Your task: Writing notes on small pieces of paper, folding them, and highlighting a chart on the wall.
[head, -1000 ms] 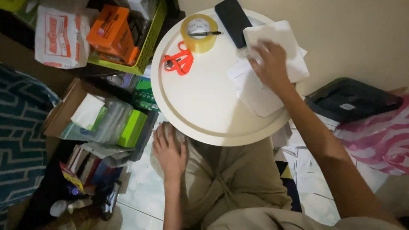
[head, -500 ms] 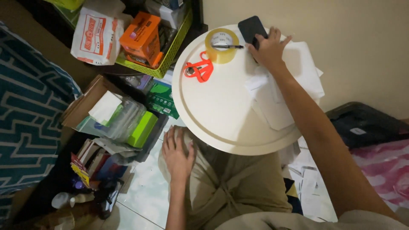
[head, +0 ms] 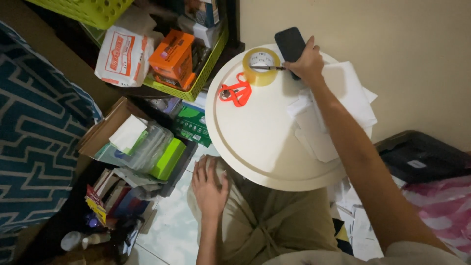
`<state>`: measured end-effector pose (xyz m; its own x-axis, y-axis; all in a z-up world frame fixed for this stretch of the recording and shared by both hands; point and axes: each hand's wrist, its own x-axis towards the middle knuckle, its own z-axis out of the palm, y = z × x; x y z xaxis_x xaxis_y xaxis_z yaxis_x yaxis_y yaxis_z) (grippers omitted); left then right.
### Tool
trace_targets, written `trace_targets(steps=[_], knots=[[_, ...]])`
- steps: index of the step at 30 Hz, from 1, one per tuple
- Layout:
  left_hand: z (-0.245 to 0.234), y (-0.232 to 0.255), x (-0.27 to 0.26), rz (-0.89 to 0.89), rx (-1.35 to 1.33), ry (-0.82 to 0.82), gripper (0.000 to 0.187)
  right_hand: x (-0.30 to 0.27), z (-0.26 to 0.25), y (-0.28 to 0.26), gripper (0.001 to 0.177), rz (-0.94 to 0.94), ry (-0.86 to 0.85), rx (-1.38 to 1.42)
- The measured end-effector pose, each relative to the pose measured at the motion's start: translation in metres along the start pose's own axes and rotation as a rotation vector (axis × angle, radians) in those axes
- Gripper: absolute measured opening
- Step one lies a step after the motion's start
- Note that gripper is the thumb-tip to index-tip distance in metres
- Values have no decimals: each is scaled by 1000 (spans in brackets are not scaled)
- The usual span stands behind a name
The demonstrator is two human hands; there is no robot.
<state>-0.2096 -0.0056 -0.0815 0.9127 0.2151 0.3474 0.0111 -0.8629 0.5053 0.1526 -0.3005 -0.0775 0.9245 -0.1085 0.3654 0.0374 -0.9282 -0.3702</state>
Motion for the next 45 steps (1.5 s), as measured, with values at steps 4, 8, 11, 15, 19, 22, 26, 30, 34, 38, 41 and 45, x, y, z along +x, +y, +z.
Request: trace_targets(steps=[4,8,11,15,19,22,26,30,34,38,41,45], knots=[[-2,3,2,9,1,18,48,-6,-7,-17,104,-79,195,202],[-4,0,2,21,-19,39,49,-16,-28,-39,97,-253,438,285],[0,-4,2,-1,16,21,48,-21,-45,-54,99,-318,520,422],[7,-8,2,-10,16,5,48,-29,-60,-66,94,-323,633,532],[0,0,3,-17,-20,10,48,-41,-78,-80,93,-312,647,608],[1,-1,4,-13,-15,13,48,-51,-92,-88,91,-359,628,647],[1,-1,3,-36,-21,-14,46,-55,-95,-88,94,-318,627,641],[-1,0,2,-27,-13,12,46,-63,-106,-94,94,-350,611,643],[-3,1,2,-26,-20,15,47,-67,-112,-97,95,-365,600,636],[-3,2,2,-26,-16,15,47,-65,-108,-91,97,-371,600,625],[-5,4,4,-19,-31,12,47,-59,-108,-86,106,-392,560,640],[-6,3,2,-26,-46,14,49,-41,-100,-67,94,-483,471,530]])
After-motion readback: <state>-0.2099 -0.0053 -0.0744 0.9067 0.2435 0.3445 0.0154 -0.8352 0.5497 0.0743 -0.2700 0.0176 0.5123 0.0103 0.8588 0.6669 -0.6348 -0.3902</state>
